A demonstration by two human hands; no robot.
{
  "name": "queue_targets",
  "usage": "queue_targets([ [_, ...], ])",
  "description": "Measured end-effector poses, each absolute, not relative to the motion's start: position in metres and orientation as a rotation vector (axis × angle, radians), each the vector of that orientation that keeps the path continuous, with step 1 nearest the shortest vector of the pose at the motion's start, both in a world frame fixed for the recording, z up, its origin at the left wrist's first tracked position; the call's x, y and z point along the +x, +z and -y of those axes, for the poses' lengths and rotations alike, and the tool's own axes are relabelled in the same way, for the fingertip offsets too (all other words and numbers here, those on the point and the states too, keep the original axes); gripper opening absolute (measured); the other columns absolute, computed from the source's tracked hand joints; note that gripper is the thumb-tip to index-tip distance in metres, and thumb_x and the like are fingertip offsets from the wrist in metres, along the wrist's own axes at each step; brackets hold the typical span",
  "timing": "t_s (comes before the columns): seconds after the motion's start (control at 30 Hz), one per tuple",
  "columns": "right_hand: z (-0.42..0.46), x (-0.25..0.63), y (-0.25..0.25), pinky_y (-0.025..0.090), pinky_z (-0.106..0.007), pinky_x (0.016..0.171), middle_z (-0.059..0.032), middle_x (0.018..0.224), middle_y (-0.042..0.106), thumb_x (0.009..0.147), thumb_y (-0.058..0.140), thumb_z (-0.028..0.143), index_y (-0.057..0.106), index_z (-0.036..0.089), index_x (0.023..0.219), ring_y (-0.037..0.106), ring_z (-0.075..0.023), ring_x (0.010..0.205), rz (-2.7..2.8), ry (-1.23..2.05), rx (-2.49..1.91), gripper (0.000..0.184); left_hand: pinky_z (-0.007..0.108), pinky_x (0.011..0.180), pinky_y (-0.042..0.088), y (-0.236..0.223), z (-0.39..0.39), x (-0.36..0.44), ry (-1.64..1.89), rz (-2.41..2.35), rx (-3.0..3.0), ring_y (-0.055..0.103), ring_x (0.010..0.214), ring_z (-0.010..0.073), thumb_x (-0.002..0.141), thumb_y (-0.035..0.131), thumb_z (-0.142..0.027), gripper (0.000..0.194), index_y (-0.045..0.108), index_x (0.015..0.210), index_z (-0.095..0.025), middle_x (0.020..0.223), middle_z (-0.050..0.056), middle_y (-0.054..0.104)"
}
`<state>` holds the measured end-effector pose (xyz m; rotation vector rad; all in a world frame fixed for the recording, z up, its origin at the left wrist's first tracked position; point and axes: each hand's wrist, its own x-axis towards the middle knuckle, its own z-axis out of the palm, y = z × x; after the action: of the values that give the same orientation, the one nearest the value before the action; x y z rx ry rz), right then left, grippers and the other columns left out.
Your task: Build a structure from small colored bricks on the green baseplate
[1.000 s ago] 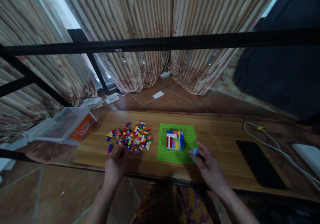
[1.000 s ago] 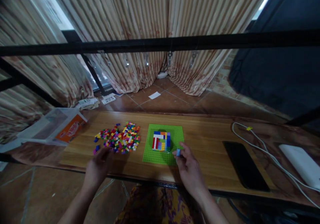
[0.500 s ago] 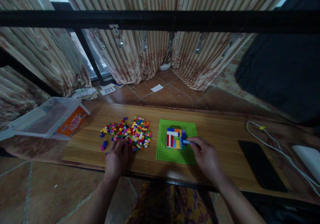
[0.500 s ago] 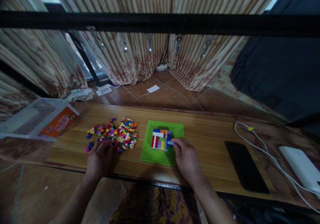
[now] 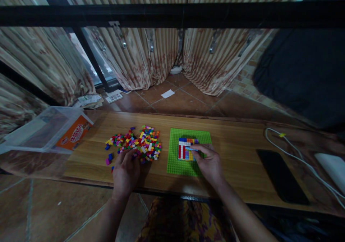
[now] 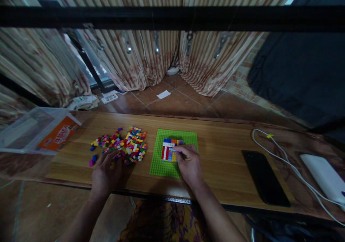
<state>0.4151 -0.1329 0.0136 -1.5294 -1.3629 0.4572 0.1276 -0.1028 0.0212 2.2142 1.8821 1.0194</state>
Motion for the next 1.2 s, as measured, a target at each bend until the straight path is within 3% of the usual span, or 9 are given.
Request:
queue_targets([
  [0.47,0.127,0.425,0.023,0.051,-0.038,0.089,-0.0045,0.099,0.072,0.088,0.054,0.021,0.072,0.026,0.095,0.065,-0.0209,0.096,1.608,0.278,-1.564,0.020,0.036,0.096,0.050,0.033,0.121,0.212,0.980,-1.351,2.410,0.056,0.111,0.0204,0.090,0.046,-0.017,0.028,0.059,0.115,-0.019,0.114,0.010,0.060],
  [0.67,0.131,0.426,0.022,0.054,-0.035,0.087,-0.0053,0.101,0.069,0.087,0.053,0.022,0.069,0.025,0.097,0.066,-0.0198,0.093,1.576,0.283,-1.595,0.019,0.044,0.093,0.048,0.038,0.121,0.246,0.769,-1.327,2.527,0.052,0.110,0.0254,0.090,0.049,-0.027,0.038,0.055,0.127,-0.021,0.127,0.013,0.053],
  [0.9,0.134,0.429,0.018,0.057,-0.033,0.077,-0.0064,0.094,0.067,0.083,0.060,0.031,0.068,0.021,0.094,0.068,-0.0182,0.080,1.313,0.471,-1.579,0.017,0.046,0.092,0.046,0.033,0.121,0.264,0.648,-1.430,2.592,0.049,0.110,0.0277,0.089,0.052,-0.035,0.043,0.054,0.130,-0.022,0.133,0.013,0.050],
  [1.2,0.130,0.429,0.005,0.055,-0.036,0.074,-0.0075,0.087,0.074,0.072,0.070,0.048,0.071,0.017,0.088,0.068,-0.0210,0.077,0.896,0.761,-1.600,0.035,0.045,0.092,0.046,0.030,0.122,0.266,0.622,-1.470,2.627,0.049,0.108,0.0275,0.090,0.051,-0.034,0.044,0.053,0.131,-0.022,0.132,0.013,0.050],
])
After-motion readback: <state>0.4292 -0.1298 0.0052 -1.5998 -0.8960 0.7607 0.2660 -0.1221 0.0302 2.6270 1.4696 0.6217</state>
